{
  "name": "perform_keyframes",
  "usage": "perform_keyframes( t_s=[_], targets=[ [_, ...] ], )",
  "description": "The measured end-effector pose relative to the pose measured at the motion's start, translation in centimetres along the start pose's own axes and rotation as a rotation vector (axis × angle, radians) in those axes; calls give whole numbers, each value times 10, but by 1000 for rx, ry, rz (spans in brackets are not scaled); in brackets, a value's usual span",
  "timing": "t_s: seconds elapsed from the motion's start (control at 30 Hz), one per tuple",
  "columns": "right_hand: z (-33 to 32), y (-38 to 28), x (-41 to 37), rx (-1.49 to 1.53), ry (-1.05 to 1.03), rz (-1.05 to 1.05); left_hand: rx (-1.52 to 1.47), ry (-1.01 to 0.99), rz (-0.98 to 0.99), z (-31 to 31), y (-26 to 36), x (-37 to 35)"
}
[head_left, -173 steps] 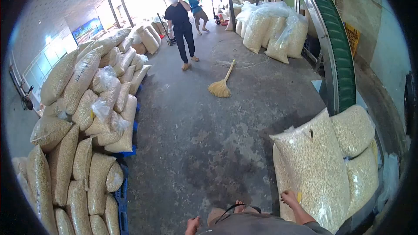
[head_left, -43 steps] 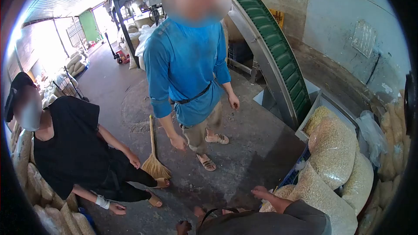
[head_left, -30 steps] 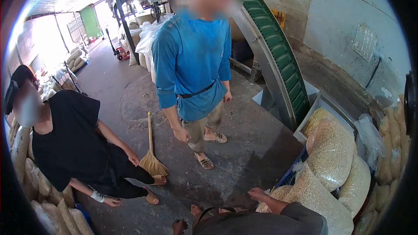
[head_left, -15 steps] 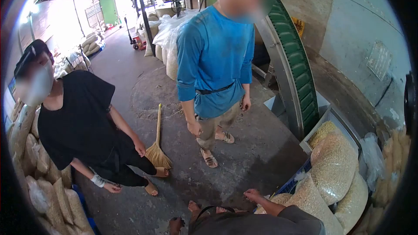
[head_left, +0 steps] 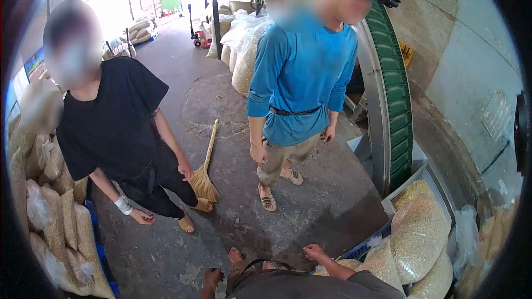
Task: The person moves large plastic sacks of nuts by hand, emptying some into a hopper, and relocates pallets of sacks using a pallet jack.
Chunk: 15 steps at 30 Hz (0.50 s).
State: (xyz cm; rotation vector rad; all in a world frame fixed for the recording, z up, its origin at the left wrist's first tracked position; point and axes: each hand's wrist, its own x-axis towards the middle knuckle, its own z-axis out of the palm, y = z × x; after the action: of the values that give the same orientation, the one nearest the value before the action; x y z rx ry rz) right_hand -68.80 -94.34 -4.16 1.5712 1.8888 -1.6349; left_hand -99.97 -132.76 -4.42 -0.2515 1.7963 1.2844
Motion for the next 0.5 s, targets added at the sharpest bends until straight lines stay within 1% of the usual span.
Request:
perform_keyframes(
  t_s=[0.03, 0.07, 0.13, 0.17, 0.27, 0.33, 0.4, 0.47, 0.5],
  targets=[
    [-1, -6, -8, 61, -22, 2, 61, 22, 10, 0, -4, 4],
    [-2, -11, -14, 124, -44, 5, 58, 22, 9, 3, 1, -2],
    [-3, -18, -17, 84, -38, 30, 88, 97, -51, 16, 36, -36],
    [-4, -18, -18, 47, -31, 54, 89, 97, -52, 16, 32, -34],
    [-3, -16, -20, 54, -27, 38, 85, 83, -26, 15, 27, -29],
    [-3, -12, -17, 66, -39, 5, 112, 73, -112, 16, 29, -26],
    [-2, -4, -10, 79, -50, -28, 95, 84, -88, 19, 24, -26],
    [-1, 1, -4, 86, -41, 38, 78, 95, -64, 23, 21, -24],
    [-2, 3, -4, 86, -41, 38, 73, 109, -65, 24, 21, -23]
  ],
)
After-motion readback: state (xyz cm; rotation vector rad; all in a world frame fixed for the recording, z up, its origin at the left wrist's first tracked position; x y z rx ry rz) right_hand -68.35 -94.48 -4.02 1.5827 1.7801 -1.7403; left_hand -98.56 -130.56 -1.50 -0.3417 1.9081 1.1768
